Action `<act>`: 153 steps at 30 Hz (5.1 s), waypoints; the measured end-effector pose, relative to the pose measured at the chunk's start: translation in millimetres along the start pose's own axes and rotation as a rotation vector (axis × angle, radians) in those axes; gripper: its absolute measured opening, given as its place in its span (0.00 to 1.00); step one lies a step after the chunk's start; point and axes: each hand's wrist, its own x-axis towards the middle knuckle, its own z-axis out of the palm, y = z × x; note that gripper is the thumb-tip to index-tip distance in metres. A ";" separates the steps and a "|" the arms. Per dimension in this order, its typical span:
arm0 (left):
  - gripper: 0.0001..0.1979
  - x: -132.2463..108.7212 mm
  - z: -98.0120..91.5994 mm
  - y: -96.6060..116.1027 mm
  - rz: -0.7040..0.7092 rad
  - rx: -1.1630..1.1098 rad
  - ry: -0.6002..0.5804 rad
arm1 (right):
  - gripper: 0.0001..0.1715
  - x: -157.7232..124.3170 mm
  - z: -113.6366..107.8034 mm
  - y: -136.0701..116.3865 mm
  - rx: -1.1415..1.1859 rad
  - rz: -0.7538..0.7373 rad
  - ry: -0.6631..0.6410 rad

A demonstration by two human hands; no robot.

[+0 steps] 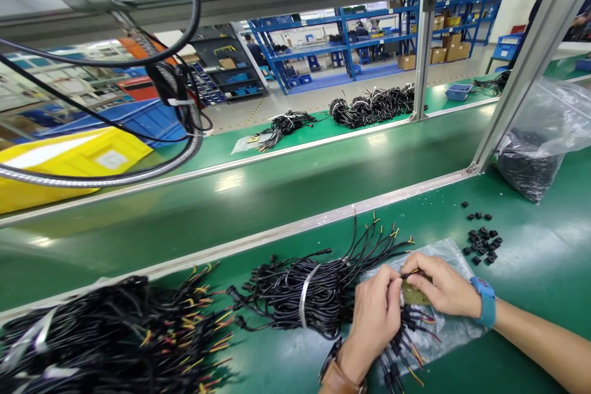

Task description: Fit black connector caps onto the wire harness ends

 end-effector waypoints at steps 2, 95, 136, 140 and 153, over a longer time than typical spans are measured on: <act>0.09 0.3 -0.2 0.0 -0.006 0.016 -0.023 | 0.07 -0.4 0.1 1.2 0.000 0.013 0.010; 0.10 2.2 8.0 -11.1 -0.145 -0.081 0.023 | 0.07 0.0 11.5 5.4 -0.092 -0.074 0.022; 0.09 5.4 7.3 -7.6 -0.138 -0.021 0.078 | 0.12 6.5 6.7 4.8 -0.174 -0.094 0.007; 0.10 4.9 7.3 -7.0 -0.150 -0.027 0.084 | 0.17 6.8 -2.3 0.3 -0.196 -0.141 0.069; 0.12 6.5 3.0 -8.8 -0.167 -0.133 0.147 | 0.13 17.0 -48.1 9.3 -0.513 -0.054 0.469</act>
